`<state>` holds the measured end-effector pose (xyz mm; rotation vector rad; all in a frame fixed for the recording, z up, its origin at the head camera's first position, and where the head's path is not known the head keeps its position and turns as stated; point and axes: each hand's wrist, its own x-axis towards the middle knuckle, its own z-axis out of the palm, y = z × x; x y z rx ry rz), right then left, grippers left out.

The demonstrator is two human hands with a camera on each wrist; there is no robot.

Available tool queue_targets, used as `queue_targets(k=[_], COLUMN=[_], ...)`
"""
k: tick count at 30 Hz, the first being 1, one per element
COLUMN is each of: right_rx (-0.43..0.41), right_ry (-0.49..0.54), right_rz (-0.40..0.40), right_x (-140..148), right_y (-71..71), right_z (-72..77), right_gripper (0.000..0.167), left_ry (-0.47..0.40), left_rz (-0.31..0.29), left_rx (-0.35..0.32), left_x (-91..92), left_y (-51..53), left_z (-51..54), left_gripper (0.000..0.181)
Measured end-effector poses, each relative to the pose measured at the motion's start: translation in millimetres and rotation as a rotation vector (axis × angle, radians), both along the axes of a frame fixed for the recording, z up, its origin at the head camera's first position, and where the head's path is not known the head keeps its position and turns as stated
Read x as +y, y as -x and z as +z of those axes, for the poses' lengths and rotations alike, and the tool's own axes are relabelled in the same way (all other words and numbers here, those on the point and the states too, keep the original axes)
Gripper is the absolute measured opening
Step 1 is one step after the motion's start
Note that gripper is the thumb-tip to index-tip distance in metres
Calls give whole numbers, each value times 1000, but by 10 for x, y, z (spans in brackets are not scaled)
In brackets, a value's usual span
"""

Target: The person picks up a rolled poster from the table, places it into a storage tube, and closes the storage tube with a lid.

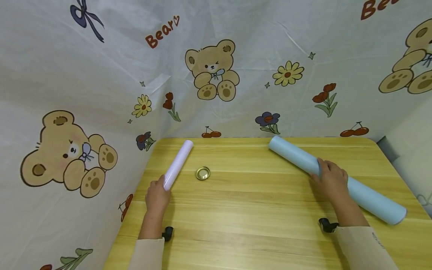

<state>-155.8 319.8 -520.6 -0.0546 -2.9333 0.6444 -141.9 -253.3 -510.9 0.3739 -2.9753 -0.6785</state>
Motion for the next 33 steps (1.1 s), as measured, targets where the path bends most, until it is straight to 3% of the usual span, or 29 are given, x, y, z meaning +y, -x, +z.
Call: queue_targets(k=[6, 15, 19, 23, 33], right_rx=[-29, -42, -63, -68, -69], right_ry=[14, -5, -12, -40, -78], right_rz=[-17, -49, -44, -12, 27], right_x=[-25, -36, -63, -83, -153], right_y=[-6, 5, 1, -26, -12], right_z=[19, -15, -18, -19, 0], right_gripper=[70, 71, 72, 73, 67], left_ry=[-8, -108, -124, -157, -439], left_rz=[2, 11, 7, 21, 96], left_rx=[-22, -86, -73, -14, 31], left_x=[-46, -68, -87, -92, -129], left_y=[-5, -22, -26, -30, 4], left_z=[-22, -14, -22, -38, 5], left_gripper=[65, 70, 74, 72, 56])
